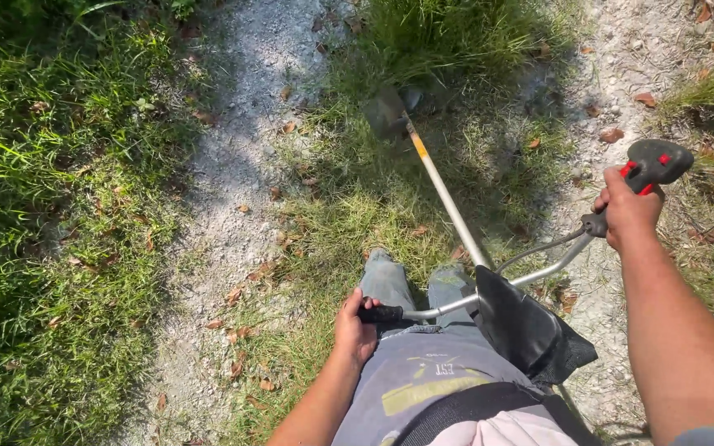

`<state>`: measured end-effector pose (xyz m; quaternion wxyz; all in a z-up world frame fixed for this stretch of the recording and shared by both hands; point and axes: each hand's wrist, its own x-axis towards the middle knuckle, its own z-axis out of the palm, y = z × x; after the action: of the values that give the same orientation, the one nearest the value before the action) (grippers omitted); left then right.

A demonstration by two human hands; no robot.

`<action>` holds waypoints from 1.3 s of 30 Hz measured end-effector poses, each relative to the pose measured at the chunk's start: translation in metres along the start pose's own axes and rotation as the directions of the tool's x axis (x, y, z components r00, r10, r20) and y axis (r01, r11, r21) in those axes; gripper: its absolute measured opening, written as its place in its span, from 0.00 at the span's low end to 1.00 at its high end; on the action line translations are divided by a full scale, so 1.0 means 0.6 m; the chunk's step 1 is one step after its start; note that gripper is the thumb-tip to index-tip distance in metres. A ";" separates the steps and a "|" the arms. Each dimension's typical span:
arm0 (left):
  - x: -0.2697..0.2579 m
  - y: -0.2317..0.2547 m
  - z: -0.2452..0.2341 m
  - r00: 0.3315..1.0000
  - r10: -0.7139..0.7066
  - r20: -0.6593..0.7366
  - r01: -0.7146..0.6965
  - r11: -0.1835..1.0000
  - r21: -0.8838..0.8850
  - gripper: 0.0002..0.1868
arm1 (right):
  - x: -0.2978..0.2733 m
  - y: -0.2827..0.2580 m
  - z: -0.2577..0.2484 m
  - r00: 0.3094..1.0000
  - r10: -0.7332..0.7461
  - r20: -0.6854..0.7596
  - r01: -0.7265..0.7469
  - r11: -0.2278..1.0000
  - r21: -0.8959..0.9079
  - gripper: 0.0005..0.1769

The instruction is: Trimming tall grass and weeds along a gravel path using a gas-powered string trimmer.

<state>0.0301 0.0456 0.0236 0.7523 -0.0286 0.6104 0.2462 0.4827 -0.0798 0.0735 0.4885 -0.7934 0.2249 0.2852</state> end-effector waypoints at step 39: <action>0.110 -0.153 0.147 0.961 -0.120 0.248 0.012 0.919 0.395 0.14 | 0.138 0.189 -0.356 0.928 -0.002 -0.372 0.085 0.975 0.205 0.13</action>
<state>0.1559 0.0174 -0.0395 0.8263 0.1343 0.5386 0.0956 0.5215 -0.3270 0.0213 0.5276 -0.7793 0.3248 0.0936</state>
